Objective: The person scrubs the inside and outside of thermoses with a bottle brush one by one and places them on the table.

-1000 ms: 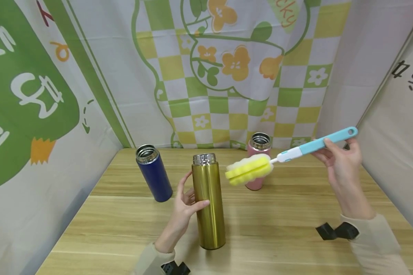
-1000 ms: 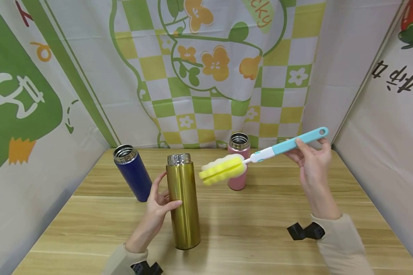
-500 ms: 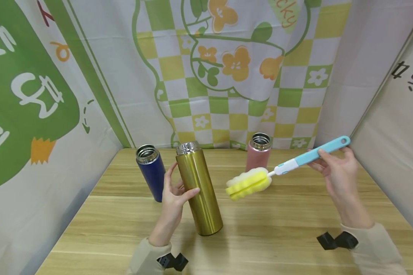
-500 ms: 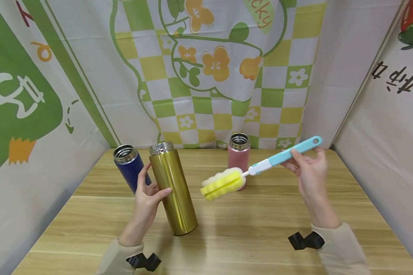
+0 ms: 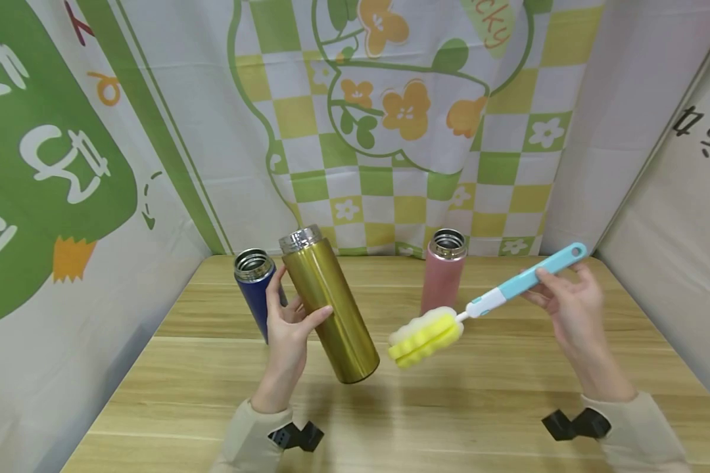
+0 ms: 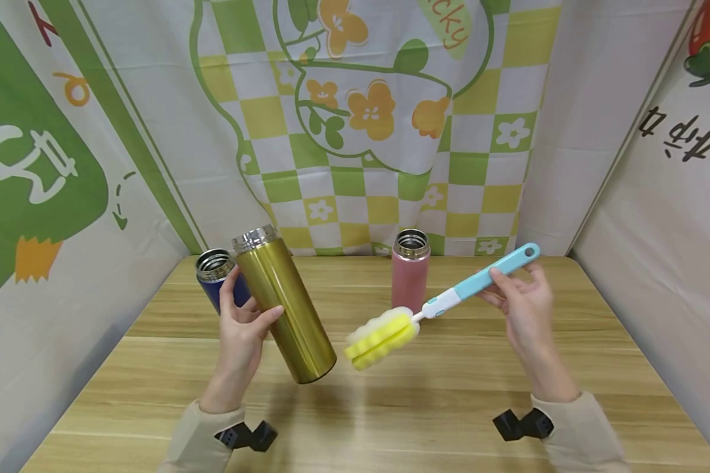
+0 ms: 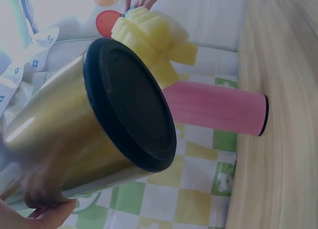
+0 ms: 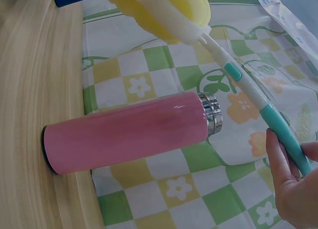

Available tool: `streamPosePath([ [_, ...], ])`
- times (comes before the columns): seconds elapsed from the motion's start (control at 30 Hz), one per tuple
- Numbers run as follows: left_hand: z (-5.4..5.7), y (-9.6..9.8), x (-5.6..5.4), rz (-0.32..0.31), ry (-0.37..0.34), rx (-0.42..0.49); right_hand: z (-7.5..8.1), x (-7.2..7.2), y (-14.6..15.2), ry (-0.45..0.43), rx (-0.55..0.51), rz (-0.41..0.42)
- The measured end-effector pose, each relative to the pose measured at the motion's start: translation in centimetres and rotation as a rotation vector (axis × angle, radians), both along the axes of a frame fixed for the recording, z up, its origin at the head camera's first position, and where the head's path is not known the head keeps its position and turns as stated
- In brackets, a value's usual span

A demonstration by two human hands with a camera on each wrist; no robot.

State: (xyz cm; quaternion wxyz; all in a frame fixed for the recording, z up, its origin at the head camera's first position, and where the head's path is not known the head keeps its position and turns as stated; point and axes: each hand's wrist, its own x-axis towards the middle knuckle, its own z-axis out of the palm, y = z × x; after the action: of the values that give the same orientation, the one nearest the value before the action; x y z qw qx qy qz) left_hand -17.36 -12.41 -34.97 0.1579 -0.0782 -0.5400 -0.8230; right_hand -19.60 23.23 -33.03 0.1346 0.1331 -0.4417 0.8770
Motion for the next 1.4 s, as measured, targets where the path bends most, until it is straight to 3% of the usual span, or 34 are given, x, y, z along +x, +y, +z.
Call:
streamPosePath([
  [0.17,0.4,0.1,-0.2,0.048,0.007,0.042,-0.7,-0.1,-0.1,-0.014,0.037,-0.008],
  [0.33,0.7,0.2,-0.3,0.066,0.028,0.075,-3.8,-2.0,1.4,0.009,0.061,0.031],
  [0.4,0.7,0.3,-0.3,0.066,0.034,0.082,-4.1,-2.2,1.4,0.016,0.079,0.033],
  [0.57,0.7,0.6,-0.4,0.061,0.048,0.102,-1.8,-0.5,-0.9,-0.012,0.095,-0.010],
  [0.6,0.7,0.7,-0.4,0.060,0.050,0.106,-1.9,-0.6,-1.0,-0.020,0.093,-0.021],
  [0.7,0.6,0.9,-0.3,0.054,0.058,0.122,-6.5,-4.2,1.7,0.028,0.110,-0.026],
  [0.73,0.6,0.9,-0.3,0.051,0.062,0.130,-7.3,-4.8,2.3,0.021,0.100,-0.017],
  [0.83,0.6,1.1,-0.2,0.038,0.082,0.154,-13.0,-8.9,5.3,0.074,0.129,-0.024],
  [0.93,0.6,1.4,-0.2,0.025,0.115,0.179,-14.6,-9.7,5.2,0.055,0.136,-0.053],
  [1.17,0.6,1.9,-0.1,0.026,0.148,0.188,-15.5,-9.5,3.1,-0.007,0.170,-0.104],
  [1.2,0.7,2.0,-0.1,0.031,0.151,0.189,-16.7,-10.2,3.2,0.008,0.197,-0.126],
  [1.3,0.7,2.1,-0.1,0.041,0.164,0.190,-14.9,-8.6,1.5,-0.017,0.172,-0.094],
  [1.4,0.7,2.1,-0.1,0.047,0.179,0.184,-12.1,-6.5,-0.1,-0.064,0.127,-0.031],
])
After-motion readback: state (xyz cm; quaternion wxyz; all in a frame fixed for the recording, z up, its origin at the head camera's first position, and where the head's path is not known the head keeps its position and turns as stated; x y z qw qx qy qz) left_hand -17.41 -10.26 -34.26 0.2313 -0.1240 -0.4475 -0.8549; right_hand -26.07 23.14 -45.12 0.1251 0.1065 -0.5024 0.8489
